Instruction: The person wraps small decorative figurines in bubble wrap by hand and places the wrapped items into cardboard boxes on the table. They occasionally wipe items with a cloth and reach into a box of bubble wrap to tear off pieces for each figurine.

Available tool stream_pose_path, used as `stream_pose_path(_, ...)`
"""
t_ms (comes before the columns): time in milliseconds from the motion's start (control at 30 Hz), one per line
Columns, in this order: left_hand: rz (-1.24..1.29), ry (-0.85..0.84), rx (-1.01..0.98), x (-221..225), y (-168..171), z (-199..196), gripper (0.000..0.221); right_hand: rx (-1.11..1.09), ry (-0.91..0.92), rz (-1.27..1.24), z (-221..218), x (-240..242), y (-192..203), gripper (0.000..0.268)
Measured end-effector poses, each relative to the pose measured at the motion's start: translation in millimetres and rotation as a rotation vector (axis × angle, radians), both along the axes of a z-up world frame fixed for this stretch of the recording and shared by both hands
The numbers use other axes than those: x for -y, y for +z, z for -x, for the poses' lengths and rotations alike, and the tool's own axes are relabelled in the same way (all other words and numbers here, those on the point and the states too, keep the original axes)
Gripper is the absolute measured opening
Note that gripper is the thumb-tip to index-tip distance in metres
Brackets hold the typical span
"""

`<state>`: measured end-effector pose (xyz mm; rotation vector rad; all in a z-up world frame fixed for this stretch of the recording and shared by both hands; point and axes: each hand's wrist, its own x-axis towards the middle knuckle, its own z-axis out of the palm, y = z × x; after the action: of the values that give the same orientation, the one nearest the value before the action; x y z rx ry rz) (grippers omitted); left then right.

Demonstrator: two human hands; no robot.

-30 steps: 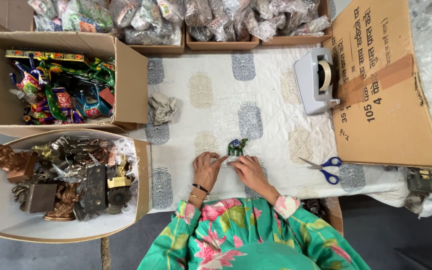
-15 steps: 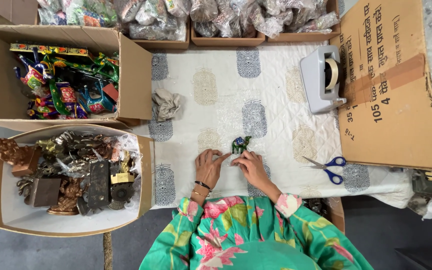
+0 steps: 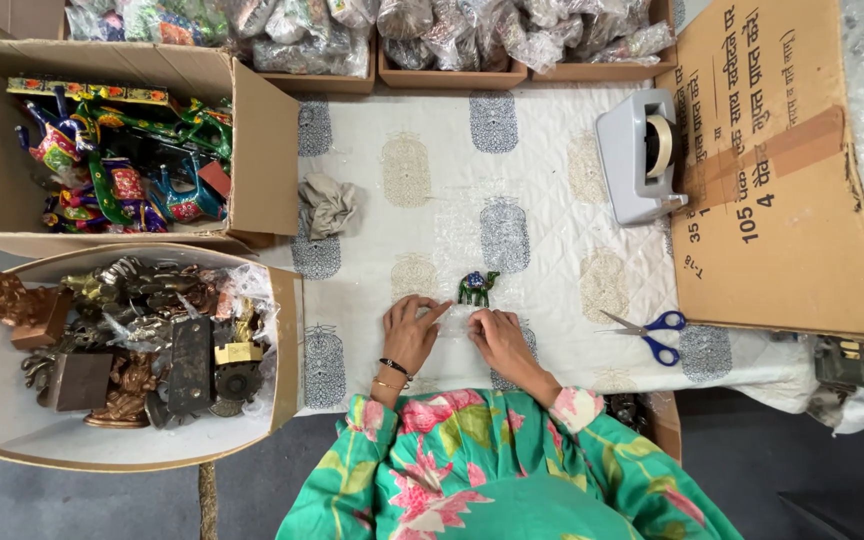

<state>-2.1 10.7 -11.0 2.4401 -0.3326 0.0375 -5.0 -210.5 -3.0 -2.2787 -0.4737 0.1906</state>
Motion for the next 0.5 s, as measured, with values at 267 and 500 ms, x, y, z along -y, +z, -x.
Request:
stream_pose_path(267,0.137,-0.003,0.081,-2.2,16.0,5.3,0.029,0.086,0.041,0.053,-0.9,1.0,4.5,0.023)
stream_pose_path(500,0.019,-0.163,0.187,4.7,0.9,13.2,0.014,0.072,0.037,0.074,-1.2,-0.7,6.9,0.023)
